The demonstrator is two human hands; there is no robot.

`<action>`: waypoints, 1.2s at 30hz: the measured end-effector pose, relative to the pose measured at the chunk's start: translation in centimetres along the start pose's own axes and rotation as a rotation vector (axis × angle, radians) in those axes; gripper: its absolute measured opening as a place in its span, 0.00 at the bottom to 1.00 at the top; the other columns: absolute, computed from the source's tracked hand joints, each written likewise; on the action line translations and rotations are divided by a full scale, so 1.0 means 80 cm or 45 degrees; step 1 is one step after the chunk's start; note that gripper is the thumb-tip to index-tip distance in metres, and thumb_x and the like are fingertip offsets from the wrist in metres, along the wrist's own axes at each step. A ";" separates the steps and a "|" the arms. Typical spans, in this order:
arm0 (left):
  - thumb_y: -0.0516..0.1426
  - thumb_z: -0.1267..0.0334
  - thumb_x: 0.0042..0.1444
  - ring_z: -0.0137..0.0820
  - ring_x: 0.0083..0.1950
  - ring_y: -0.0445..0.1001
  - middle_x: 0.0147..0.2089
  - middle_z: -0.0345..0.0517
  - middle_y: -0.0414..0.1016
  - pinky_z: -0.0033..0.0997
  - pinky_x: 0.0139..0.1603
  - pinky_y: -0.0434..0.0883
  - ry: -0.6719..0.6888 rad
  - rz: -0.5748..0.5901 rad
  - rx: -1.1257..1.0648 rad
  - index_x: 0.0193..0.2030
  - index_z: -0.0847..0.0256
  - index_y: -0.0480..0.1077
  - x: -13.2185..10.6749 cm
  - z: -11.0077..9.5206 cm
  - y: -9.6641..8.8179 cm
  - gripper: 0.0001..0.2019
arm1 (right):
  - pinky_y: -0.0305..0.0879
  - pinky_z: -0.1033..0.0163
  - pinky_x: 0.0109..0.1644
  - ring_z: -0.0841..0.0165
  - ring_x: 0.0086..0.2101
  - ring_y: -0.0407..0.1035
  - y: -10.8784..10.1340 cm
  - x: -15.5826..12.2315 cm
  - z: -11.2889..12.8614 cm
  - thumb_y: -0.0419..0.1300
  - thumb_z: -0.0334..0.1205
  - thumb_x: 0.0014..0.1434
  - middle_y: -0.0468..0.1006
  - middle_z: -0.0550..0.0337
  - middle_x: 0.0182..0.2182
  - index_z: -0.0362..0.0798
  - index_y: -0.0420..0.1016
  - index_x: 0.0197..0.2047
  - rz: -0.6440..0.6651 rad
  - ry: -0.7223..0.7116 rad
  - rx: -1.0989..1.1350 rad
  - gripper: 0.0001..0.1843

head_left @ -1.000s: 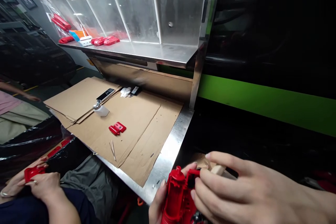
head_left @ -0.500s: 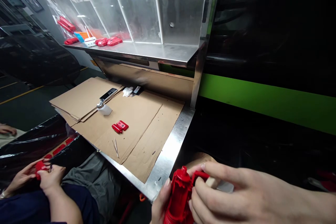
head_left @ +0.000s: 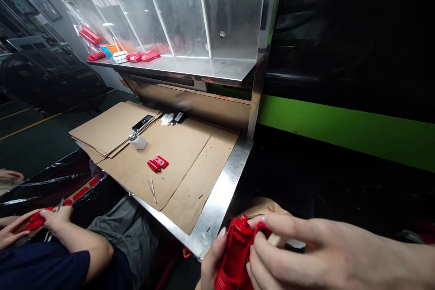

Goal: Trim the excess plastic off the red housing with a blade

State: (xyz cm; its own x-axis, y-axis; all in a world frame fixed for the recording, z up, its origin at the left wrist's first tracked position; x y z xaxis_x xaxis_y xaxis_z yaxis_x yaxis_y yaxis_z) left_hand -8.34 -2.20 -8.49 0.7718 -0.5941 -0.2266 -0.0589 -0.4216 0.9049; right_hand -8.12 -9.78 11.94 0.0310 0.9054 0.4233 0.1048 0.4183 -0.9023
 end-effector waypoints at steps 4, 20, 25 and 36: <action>0.52 0.48 0.67 0.44 0.55 0.77 0.49 0.53 0.80 0.39 0.61 0.70 0.002 -0.004 0.013 0.57 0.56 0.76 -0.001 0.000 -0.005 0.21 | 0.64 0.73 0.65 0.76 0.47 0.75 -0.003 0.006 -0.008 0.50 0.23 0.68 0.82 0.71 0.46 0.50 0.79 0.43 0.039 0.062 0.073 0.18; 0.54 0.46 0.64 0.45 0.48 0.80 0.45 0.52 0.81 0.41 0.52 0.76 -0.022 -0.022 0.063 0.63 0.53 0.71 0.004 0.000 -0.001 0.25 | 0.67 0.67 0.65 0.73 0.43 0.77 -0.009 0.012 -0.027 0.50 0.27 0.69 0.82 0.71 0.45 0.52 0.79 0.47 0.099 0.172 0.248 0.17; 0.55 0.45 0.63 0.44 0.48 0.80 0.43 0.52 0.81 0.40 0.52 0.76 -0.018 -0.044 0.076 0.66 0.52 0.67 0.005 -0.003 0.000 0.27 | 0.67 0.70 0.65 0.74 0.42 0.78 -0.018 0.011 -0.033 0.52 0.28 0.68 0.82 0.70 0.45 0.50 0.79 0.47 -0.005 0.187 0.228 0.15; 0.54 0.42 0.62 0.49 0.51 0.79 0.34 0.47 0.80 0.42 0.43 0.79 -0.014 -0.222 0.056 0.57 0.45 0.76 -0.003 0.009 -0.047 0.21 | 0.64 0.73 0.65 0.75 0.46 0.76 -0.004 0.011 -0.020 0.51 0.21 0.66 0.82 0.71 0.47 0.50 0.79 0.45 0.128 0.061 0.150 0.19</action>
State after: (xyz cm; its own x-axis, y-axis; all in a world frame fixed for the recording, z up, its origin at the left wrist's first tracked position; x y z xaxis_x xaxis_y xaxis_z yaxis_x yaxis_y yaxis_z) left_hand -8.71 -0.96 -12.08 0.7660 -0.5167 -0.3825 0.0470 -0.5483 0.8349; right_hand -6.54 -9.22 12.75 0.0831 0.9397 0.3316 -0.0186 0.3342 -0.9423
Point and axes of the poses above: each hand's wrist, its own x-axis towards the middle knuckle, its own y-axis out of the palm, z = x × y, the point moved 9 cm from there along x, towards the middle knuckle
